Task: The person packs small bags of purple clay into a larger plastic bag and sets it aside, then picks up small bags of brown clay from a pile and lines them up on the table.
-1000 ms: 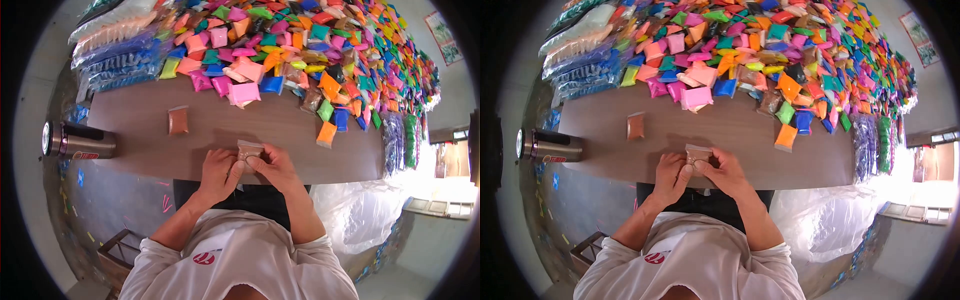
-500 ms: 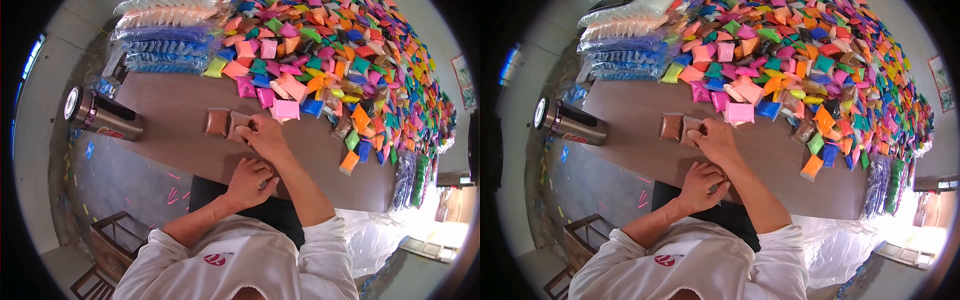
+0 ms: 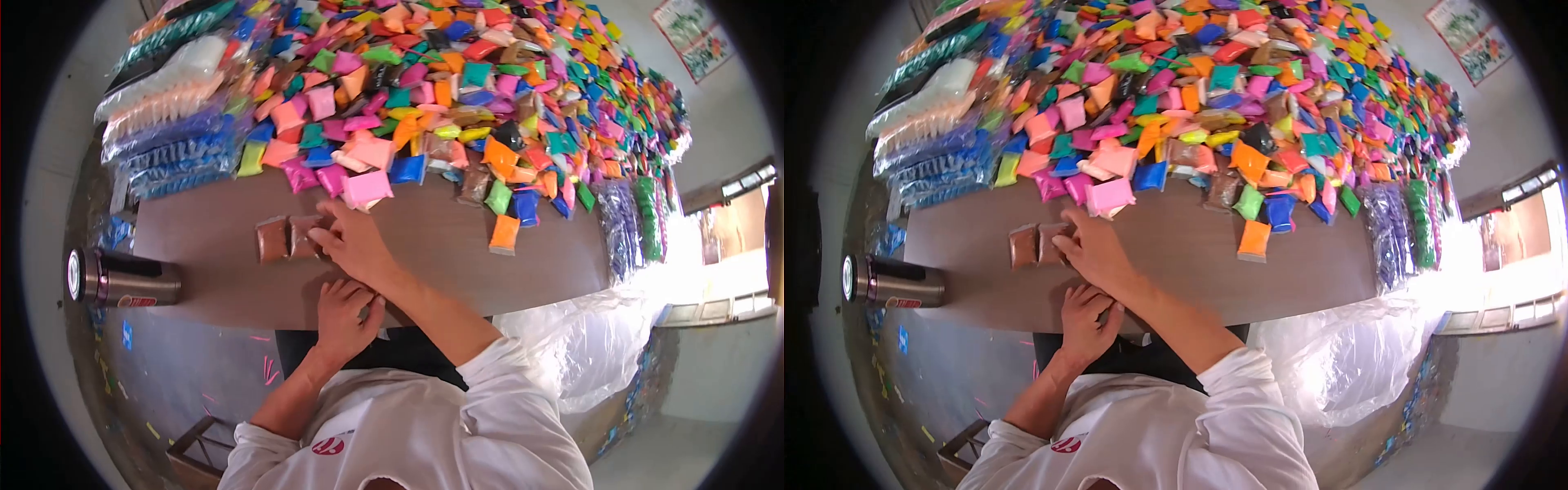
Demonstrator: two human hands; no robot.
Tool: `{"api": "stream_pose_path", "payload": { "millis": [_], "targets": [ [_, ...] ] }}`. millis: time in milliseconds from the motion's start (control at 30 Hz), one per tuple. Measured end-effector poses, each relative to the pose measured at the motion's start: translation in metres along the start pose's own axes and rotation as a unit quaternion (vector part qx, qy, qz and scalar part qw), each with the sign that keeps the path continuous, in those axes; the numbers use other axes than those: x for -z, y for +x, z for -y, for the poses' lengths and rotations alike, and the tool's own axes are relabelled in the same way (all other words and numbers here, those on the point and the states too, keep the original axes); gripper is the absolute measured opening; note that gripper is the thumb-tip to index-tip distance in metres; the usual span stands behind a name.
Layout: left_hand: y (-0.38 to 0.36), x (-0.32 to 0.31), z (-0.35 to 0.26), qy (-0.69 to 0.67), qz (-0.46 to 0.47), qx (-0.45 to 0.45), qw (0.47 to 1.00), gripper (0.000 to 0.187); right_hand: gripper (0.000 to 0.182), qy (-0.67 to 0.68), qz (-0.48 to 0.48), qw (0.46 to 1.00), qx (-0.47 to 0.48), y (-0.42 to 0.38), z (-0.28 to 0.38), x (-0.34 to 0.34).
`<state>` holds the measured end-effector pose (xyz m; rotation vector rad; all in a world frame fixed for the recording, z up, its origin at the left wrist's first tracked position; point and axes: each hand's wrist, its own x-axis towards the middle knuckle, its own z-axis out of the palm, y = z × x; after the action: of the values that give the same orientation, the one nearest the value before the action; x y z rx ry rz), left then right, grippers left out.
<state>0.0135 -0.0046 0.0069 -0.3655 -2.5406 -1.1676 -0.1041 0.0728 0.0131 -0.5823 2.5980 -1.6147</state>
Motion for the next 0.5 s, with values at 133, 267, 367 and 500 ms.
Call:
{"api": "stream_pose_path", "payload": {
  "millis": [133,267,367,500],
  "targets": [
    [-0.001,-0.002,-0.001,-0.017,-0.007,0.011,1.0,0.007,0.015,-0.16,-0.242,0.954,0.078,-0.021,-0.027,0.062],
    [0.002,-0.003,-0.004,0.0,-0.011,0.005,1.0,0.009,0.014,-0.292,-0.307,0.905,0.036,-0.01,-0.061,0.156],
    [0.003,-0.006,-0.005,0.022,-0.016,-0.002,1.0,0.01,0.023,-0.297,-0.223,0.925,-0.081,0.005,-0.09,0.192],
    [0.002,-0.009,-0.006,0.036,-0.024,0.002,0.999,0.011,0.043,-0.368,-0.179,0.903,-0.131,0.023,-0.087,0.197]
  ]
}}
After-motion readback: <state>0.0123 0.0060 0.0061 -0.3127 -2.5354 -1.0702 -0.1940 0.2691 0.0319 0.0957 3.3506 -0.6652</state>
